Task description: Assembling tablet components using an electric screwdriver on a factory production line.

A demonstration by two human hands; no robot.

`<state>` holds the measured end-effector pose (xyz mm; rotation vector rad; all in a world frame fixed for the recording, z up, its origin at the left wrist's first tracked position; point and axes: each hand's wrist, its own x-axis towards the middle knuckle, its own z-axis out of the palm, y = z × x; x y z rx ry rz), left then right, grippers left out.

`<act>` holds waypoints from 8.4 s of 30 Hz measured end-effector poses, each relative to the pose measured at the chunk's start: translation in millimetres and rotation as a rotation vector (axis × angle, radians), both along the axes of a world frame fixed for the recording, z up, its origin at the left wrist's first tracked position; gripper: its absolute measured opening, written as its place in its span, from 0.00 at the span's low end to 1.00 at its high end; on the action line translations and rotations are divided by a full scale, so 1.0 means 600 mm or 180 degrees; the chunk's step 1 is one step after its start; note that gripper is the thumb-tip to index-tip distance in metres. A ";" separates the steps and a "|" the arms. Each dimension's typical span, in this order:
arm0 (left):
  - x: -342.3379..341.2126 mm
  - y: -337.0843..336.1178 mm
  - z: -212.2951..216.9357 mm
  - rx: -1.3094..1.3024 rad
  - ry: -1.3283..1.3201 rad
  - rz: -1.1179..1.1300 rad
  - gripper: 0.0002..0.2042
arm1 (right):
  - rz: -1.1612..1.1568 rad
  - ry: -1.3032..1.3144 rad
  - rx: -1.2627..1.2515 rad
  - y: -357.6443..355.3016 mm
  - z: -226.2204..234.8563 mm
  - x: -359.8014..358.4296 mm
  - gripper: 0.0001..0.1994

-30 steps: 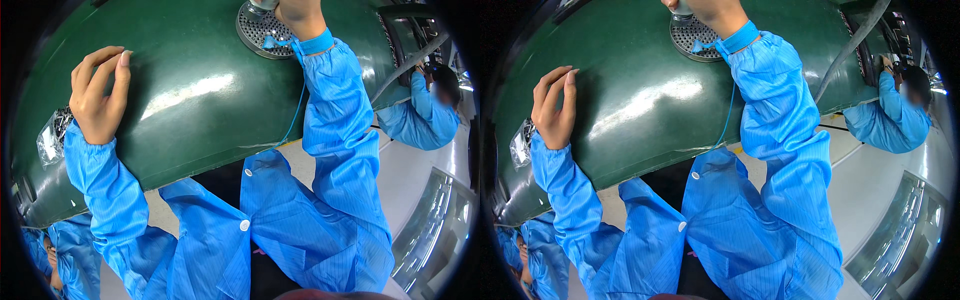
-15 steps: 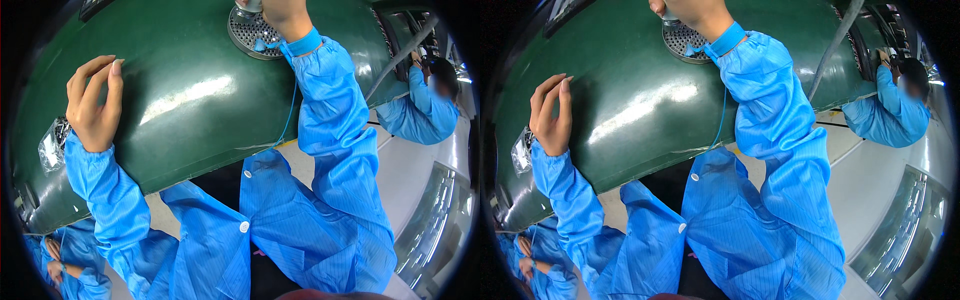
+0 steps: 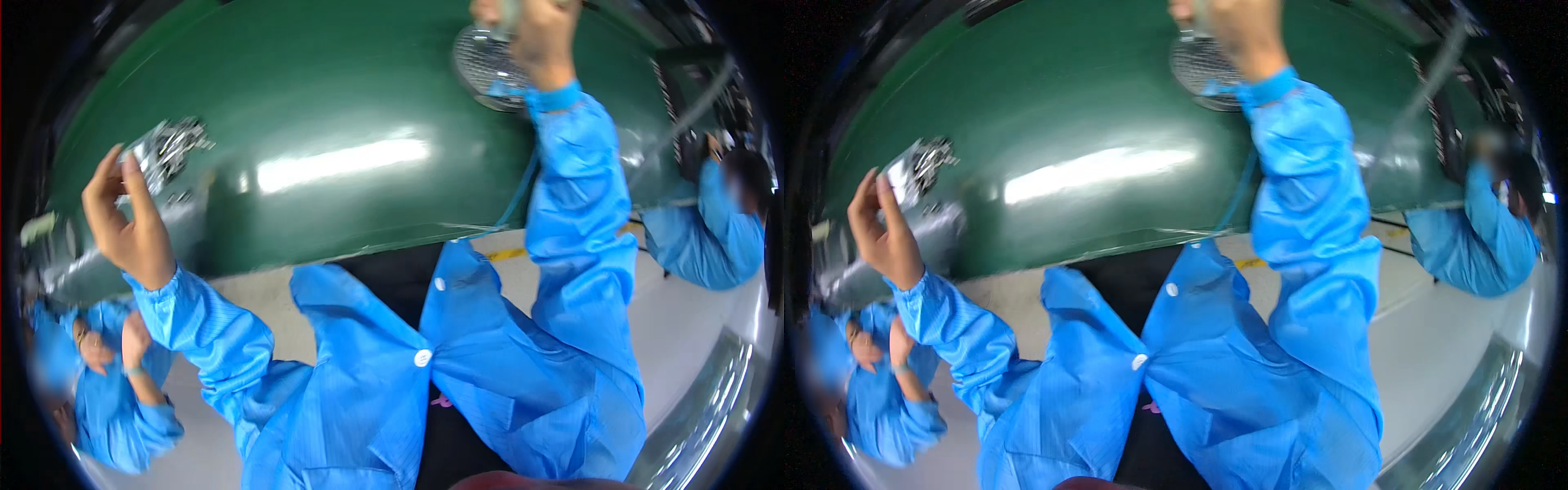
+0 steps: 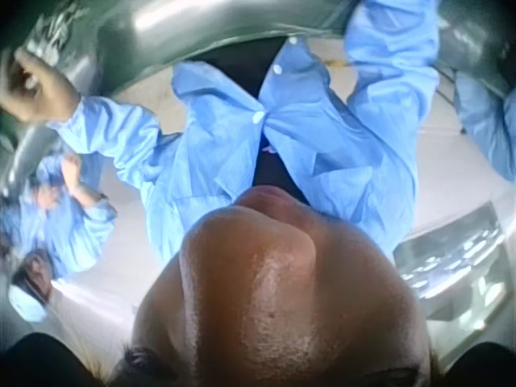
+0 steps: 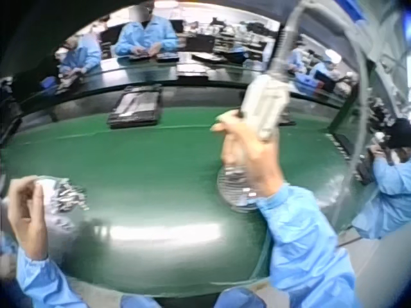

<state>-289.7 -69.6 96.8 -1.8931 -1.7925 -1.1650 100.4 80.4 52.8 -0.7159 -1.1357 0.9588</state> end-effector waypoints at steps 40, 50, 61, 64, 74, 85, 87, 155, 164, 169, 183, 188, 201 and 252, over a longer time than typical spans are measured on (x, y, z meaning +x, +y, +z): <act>-0.081 0.025 -0.043 -0.1565 0.0111 0.0449 0.13 | 0.0501 0.0160 0.0155 -0.028 0.036 -0.024 0.10; 0.107 0.223 0.005 -0.1012 0.0339 -0.0691 0.15 | 0.0357 0.0223 -0.0002 -0.028 0.030 0.028 0.07; 0.640 0.729 -0.160 -0.3383 -0.0778 -0.0931 0.63 | -0.0029 0.0191 -0.0265 -0.009 0.030 0.061 0.06; 0.720 0.759 -0.202 -0.2882 0.0332 -0.0955 0.58 | -0.0207 0.0050 -0.0279 -0.013 0.031 0.085 0.08; 0.644 0.841 -0.227 -0.1417 -0.0896 -0.1376 0.49 | -0.0112 -0.0088 -0.0070 -0.018 0.048 0.072 0.08; 0.250 0.319 0.010 -0.2038 -0.3311 -0.1870 0.22 | 0.0052 0.0105 -0.0054 -0.013 0.042 0.064 0.04; 0.231 0.188 -0.017 -0.1860 -0.3511 -0.1188 0.27 | -0.0050 -0.0019 0.0050 -0.009 0.040 0.059 0.05; 0.130 0.241 -0.181 -0.2654 -0.2031 -0.1908 0.15 | 0.1282 0.0061 -0.0015 0.061 -0.002 -0.227 0.06; 0.145 0.225 -0.144 -0.2884 -0.2769 -0.1858 0.09 | 0.1262 0.0029 0.0069 0.060 -0.013 -0.238 0.06; 0.144 0.223 -0.145 -0.2829 -0.2810 -0.1904 0.09 | 0.1317 0.0052 0.0064 0.064 -0.020 -0.240 0.06; 0.143 0.230 -0.142 -0.2853 -0.2639 -0.1914 0.09 | 0.0990 -0.0120 0.0028 0.059 -0.016 -0.252 0.09; 0.125 0.239 -0.172 -0.2707 -0.2443 -0.1991 0.12 | 0.0973 -0.0281 0.0000 0.060 -0.014 -0.255 0.12; 0.133 0.232 -0.150 -0.2552 -0.2058 -0.2072 0.12 | 0.0988 -0.0301 -0.0281 0.061 -0.015 -0.256 0.10; 0.466 0.198 -0.159 -0.0789 0.0860 -0.2632 0.61 | -0.0887 -0.0293 0.0254 -0.029 0.021 0.161 0.09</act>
